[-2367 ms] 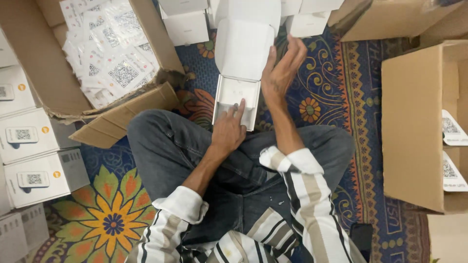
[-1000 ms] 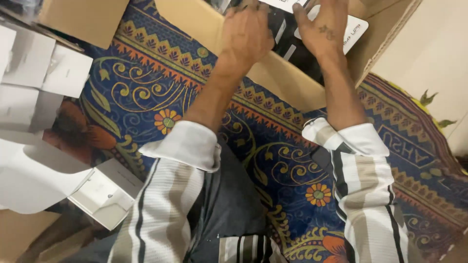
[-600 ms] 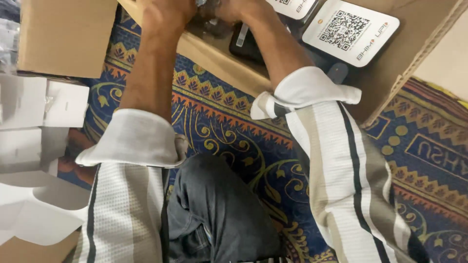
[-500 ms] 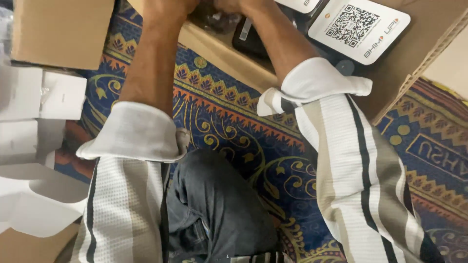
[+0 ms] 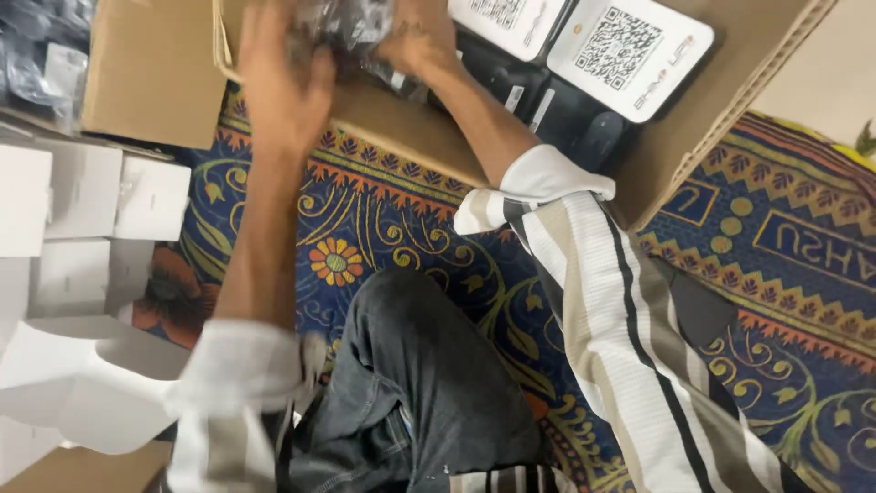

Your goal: The person unboxes small electronic devices and organizes them from larger cardboard boxes.

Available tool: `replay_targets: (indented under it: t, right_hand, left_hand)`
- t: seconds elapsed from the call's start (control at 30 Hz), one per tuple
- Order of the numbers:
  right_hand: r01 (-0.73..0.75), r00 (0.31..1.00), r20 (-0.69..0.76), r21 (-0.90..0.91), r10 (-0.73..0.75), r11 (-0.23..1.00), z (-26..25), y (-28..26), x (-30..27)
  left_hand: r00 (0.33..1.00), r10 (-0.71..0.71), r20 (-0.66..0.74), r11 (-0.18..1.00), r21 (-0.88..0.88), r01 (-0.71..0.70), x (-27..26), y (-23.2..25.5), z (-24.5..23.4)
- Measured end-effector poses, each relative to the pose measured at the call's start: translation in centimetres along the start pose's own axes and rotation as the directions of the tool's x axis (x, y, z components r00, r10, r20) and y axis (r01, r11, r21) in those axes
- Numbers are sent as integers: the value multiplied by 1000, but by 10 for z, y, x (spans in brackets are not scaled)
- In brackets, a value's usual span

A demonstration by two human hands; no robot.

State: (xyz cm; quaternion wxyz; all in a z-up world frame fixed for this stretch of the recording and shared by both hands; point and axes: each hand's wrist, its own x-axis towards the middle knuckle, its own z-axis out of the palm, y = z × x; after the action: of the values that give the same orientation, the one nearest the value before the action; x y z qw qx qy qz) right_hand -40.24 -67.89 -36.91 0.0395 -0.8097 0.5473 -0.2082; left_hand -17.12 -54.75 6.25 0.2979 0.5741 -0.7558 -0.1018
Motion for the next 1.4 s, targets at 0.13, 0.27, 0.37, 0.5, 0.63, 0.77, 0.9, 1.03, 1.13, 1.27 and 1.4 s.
replay_targets:
  t: [0.13,0.27,0.37,0.5,0.63,0.77,0.9,1.03,1.13,1.27,1.4]
  right_hand:
    - [267,912,-266,-196,-313,944,-26,-126,60]
    - [336,942,-52,112,-332,935,-28,-139,55]
    - [306,924,130,311,-359,900,-149,-103,2]
    - [190,837,354,525,-417,829,-339,-102,-73]
    - [35,650,529,696,-545,717,-537,-209,-132]
    - [-120,432,623,756,-652,643,-545,-379,-180]
    - [-377,542,604,796,-584,474,-491,-427,-224]
    - [-654,634,601,753,-487,77,-469,-464,-251]
    - [-687,606,700,700,-377,196,-436,-476,-290]
    - [-798,557,792,593,-251,102,-403,-463,-315]
    - [-905,423,851,378,-313,-196,-395,-470,-328]
  left_hand:
    - [988,-74,-134,995,-82,63,-85,59,-84]
    - [960,-205,-192,978,-72,195,-203,85,-126]
    - [815,-560,-147,760,-483,435,-299,97,-126]
    - [663,-743,-92,494,-744,451,-362,138,-123]
    - [696,-718,18,232,-936,264,-393,174,-135]
    - [689,-672,272,-252,-959,132,-465,175,-138]
    - [609,-764,215,-178,-976,121,-515,186,-153]
    - [365,-921,136,-258,-915,-310,-547,194,-128]
    - [203,-953,224,-283,-897,-340,-589,179,-50]
    - [640,-768,-6,-268,-905,-330,-570,197,-133]
    - [718,-687,116,-251,-964,-84,-565,184,-136]
